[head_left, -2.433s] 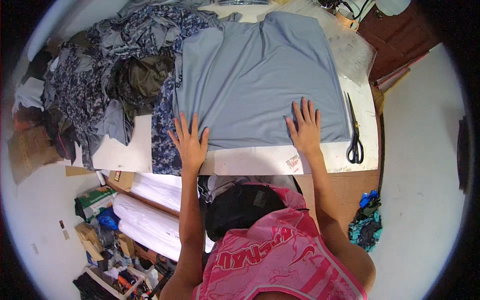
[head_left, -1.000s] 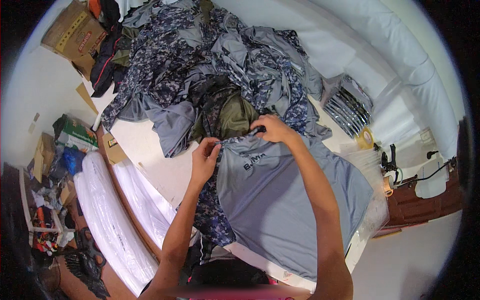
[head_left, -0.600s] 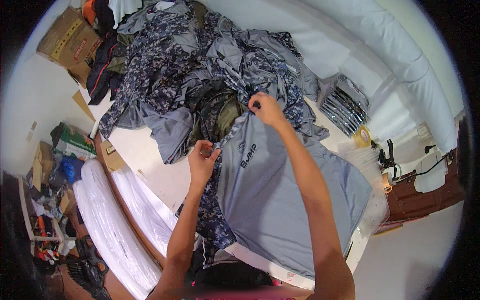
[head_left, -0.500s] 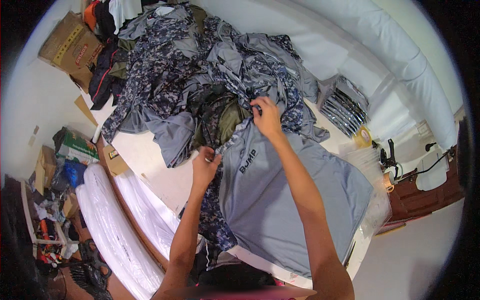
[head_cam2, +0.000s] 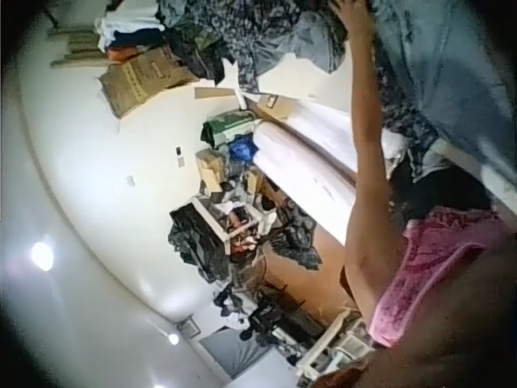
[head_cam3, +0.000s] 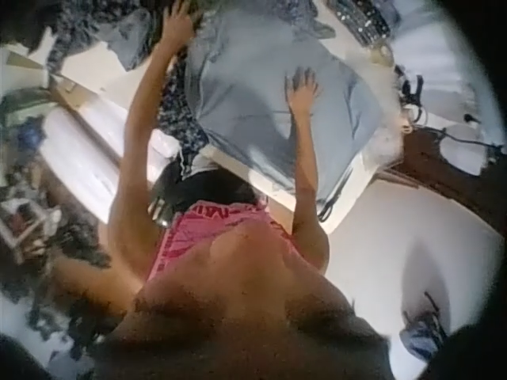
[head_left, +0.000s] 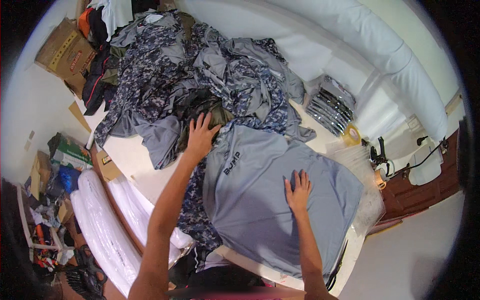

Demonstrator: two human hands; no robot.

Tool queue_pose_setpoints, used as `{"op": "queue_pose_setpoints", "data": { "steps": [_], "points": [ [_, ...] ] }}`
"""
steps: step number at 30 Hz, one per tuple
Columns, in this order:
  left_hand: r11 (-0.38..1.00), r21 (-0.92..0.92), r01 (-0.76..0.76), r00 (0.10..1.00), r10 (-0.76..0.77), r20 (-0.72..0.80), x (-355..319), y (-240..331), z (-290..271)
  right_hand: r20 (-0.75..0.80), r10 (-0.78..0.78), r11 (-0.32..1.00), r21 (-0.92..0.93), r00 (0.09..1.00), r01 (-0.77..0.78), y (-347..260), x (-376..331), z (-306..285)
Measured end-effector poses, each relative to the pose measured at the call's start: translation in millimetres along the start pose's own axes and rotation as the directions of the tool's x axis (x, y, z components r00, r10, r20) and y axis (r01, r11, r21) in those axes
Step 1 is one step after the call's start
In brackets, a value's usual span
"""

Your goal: The recorder trims the edge of a camouflage garment with scissors and then folds it on a table.

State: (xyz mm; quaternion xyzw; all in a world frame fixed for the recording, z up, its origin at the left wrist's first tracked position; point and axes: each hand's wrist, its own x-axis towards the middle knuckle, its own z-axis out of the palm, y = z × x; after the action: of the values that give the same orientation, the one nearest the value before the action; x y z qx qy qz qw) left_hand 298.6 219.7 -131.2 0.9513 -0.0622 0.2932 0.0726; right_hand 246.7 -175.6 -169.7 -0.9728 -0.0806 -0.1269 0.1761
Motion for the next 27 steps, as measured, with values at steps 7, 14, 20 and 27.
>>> {"op": "queue_pose_setpoints", "data": {
  "steps": [7, 14, 20, 27],
  "points": [
    [0.97, 0.195, -0.144, 0.714, -0.034, 0.7, 82.4, 14.4, 7.9, -0.231, -0.145, 0.984, 0.07, 0.962, 0.165, -27.2, 22.3, -1.5],
    [0.996, 0.032, -0.081, 0.782, 0.043, 0.622, 86.7, -17.1, 29.0, -0.282, -0.435, 0.737, 0.435, 0.855, 0.518, -181.6, 160.3, 58.3],
    [0.961, -0.115, 0.253, 0.946, -0.221, 0.237, 119.3, -49.1, 35.5, -0.316, -0.364, 0.766, 0.434, 0.876, 0.475, -179.3, 163.5, 47.8],
    [0.481, -0.872, 0.091, 0.927, -0.362, -0.103, 327.1, -33.8, -105.6, -0.238, -0.263, 0.79, 0.503, 0.935, 0.351, -137.3, 166.2, 29.4]
  ]
}}
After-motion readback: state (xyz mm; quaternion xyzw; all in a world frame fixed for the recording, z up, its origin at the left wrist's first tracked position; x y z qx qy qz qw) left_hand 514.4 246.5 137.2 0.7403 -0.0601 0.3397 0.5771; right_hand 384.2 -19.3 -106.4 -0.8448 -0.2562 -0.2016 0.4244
